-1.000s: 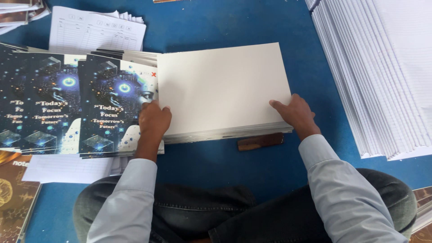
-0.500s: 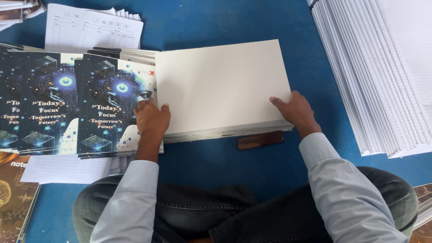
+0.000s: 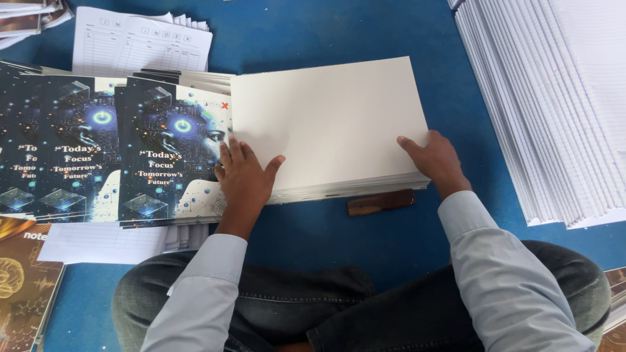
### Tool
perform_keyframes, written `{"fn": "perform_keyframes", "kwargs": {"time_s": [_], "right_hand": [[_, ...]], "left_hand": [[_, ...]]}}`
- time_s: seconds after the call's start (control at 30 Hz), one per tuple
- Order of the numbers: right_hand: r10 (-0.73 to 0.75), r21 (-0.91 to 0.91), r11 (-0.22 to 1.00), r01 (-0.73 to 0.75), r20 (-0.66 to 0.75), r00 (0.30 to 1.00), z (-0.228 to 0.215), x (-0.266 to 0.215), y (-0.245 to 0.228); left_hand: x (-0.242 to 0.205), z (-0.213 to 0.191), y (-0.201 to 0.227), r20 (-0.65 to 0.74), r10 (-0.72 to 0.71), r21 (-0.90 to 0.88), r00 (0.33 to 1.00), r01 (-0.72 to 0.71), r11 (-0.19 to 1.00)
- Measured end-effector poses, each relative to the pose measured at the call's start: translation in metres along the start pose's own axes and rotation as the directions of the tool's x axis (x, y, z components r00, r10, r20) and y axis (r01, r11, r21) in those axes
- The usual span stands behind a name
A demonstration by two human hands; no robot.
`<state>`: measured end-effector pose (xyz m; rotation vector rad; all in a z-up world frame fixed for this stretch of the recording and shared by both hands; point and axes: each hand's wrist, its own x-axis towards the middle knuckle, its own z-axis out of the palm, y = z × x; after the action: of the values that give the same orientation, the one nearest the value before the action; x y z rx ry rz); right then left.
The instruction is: The person inserts printed book covers into the front of a stack of blank book blocks. They repeatedly pick up a cover, open the first page of a book block, slide the cover in, and smooth it down before moving to the next unit.
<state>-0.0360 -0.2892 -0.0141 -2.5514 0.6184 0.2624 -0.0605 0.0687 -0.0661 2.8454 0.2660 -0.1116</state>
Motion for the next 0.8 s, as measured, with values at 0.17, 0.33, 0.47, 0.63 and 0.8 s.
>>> {"fn": "perform_keyframes", "kwargs": {"time_s": [0.17, 0.33, 0.47, 0.63, 0.8], "right_hand": [[-0.073, -0.05, 0.997, 0.067, -0.126, 0.989, -0.018, -0.011, -0.008], [0.076, 0.332, 0.943, -0.021, -0.154, 0.985, -0.044, -0.027, -0.029], [0.109, 0.519, 0.853, -0.043, -0.097, 0.989, -0.056, -0.036, -0.036], [0.157, 0.617, 0.781, -0.099, -0.041, 0.987, -0.064, -0.035, -0.031], [0.245, 0.612, 0.767, -0.193, -0.001, 0.969, -0.069, -0.029, -0.022]], "left_hand": [[0.0, 0.001, 0.0, -0.006, 0.003, -0.016, 1.0, -0.003, 1.0], [0.004, 0.001, -0.003, -0.032, 0.009, -0.059, 0.999, -0.011, 0.998], [0.009, -0.004, -0.007, -0.06, -0.051, -0.201, 0.997, 0.038, 0.979], [0.016, -0.016, -0.017, -0.131, -0.147, -0.361, 0.98, 0.091, 0.928], [0.017, -0.016, -0.02, -0.045, -0.248, -0.618, 0.968, 0.168, 0.768]]}}
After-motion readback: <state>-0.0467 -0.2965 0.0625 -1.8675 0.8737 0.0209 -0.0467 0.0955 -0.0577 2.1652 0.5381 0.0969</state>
